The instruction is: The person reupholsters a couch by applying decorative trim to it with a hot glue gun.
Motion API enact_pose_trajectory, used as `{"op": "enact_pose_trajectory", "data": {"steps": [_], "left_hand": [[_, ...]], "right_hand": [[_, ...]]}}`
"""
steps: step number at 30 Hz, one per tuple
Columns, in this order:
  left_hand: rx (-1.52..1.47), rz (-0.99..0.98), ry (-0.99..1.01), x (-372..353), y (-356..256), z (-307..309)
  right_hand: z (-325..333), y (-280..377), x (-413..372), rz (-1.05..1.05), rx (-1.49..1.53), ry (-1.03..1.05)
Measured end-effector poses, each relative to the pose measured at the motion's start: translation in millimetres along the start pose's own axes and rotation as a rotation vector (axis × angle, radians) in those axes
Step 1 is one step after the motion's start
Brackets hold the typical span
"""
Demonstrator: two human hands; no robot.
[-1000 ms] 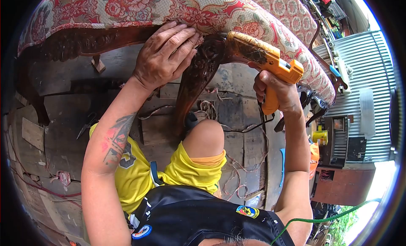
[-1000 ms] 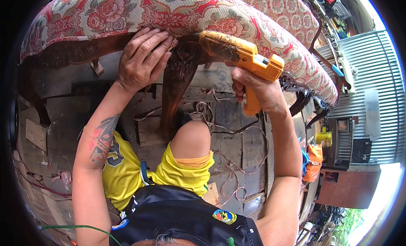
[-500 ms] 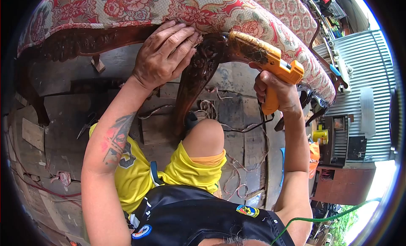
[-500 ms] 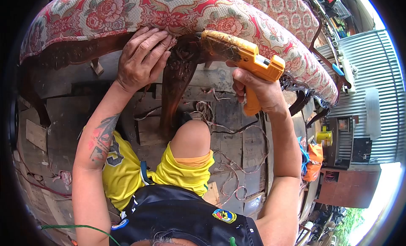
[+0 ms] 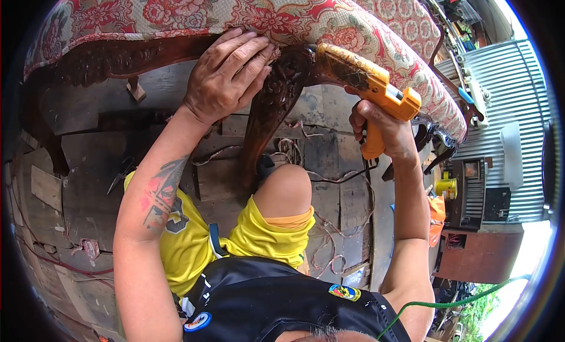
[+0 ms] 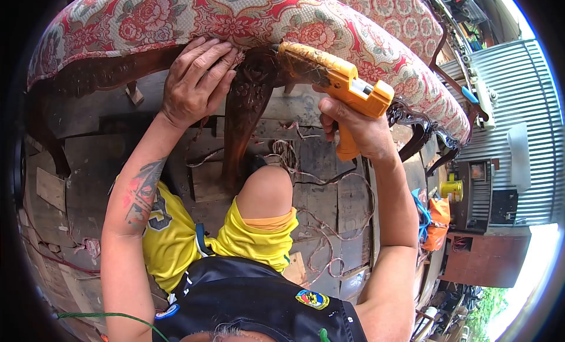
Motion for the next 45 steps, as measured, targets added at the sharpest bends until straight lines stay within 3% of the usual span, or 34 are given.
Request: {"op": "enact_pose_trajectory", "data": {"steps": [5, 11, 15, 22, 25, 27, 29, 33, 35, 37, 39, 41, 42, 43, 45], "left_hand": [[-0.002, 0.003, -0.001, 1.2, 0.6, 0.4], [-0.012, 0.003, 0.003, 0.4, 0.4, 0.6], [-0.023, 0.008, 0.008, -0.9, 1.4, -0.8], [-0.018, -0.009, 0.003, -1.8, 1.9, -2.7], [0.004, -0.044, -0.005, 0.2, 2.1, -2.4], [0.065, -0.070, 0.012, -0.3, 0.9, -0.4], [0.183, -0.129, 0.010, -10.2, 5.6, -6.9], [0.328, -0.301, 0.030, -16.4, 49.6, -35.0], [0.285, -0.439, -0.006, -34.0, 90.8, -67.2], [0.137, -0.346, -0.177, 6.5, 5.6, -10.2], [0.131, -0.349, -0.190, 8.3, 0.9, -7.1], [0.160, -0.335, -0.193, 5.9, 1.2, -7.5], [0.146, -0.346, -0.199, -7.5, 36.9, -14.3], [0.572, -0.393, -0.036, -28.8, 92.3, -41.5], [0.990, -0.435, 0.120, -28.8, 98.8, -62.0]], "right_hand": [[-10.6, 5.0, -5.8, 0.030, 0.017, -0.041], [-42.1, 31.0, -26.7, -0.075, -0.497, -0.204], [-77.0, 55.2, -35.2, 0.399, -0.889, -0.009], [-87.3, 57.5, -74.0, 0.450, -0.947, -0.064], [-55.4, 44.2, -111.8, 0.243, -0.749, -0.139], [-18.0, 14.0, -151.1, -0.109, -0.351, -0.340], [15.9, -24.2, -180.2, -0.157, -0.144, -0.536], [91.6, -151.5, -267.2, -0.493, -0.040, -0.724], [117.3, -230.0, -327.2, -0.574, -0.053, -0.833], [131.9, -308.6, -391.4, -0.711, -0.029, -0.951], [143.5, -406.1, -467.6, -0.802, -0.059, -1.064], [126.5, -452.9, -516.2, -0.860, -0.316, -1.114], [114.4, -471.6, -533.9, -0.873, -0.462, -1.133], [98.1, -489.2, -546.9, -0.843, -0.647, -1.135], [65.9, -533.5, -566.3, -1.038, -0.564, -1.013]]}}
Point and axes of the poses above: each hand's wrist, its own x-axis towards the middle knuckle, its own z-axis out of the back of the hand, y = z × x, the point moved 5 cm from there along x, towards the middle knuckle, and after that the axes turned 15 degrees about x, right-handed, at the moved point
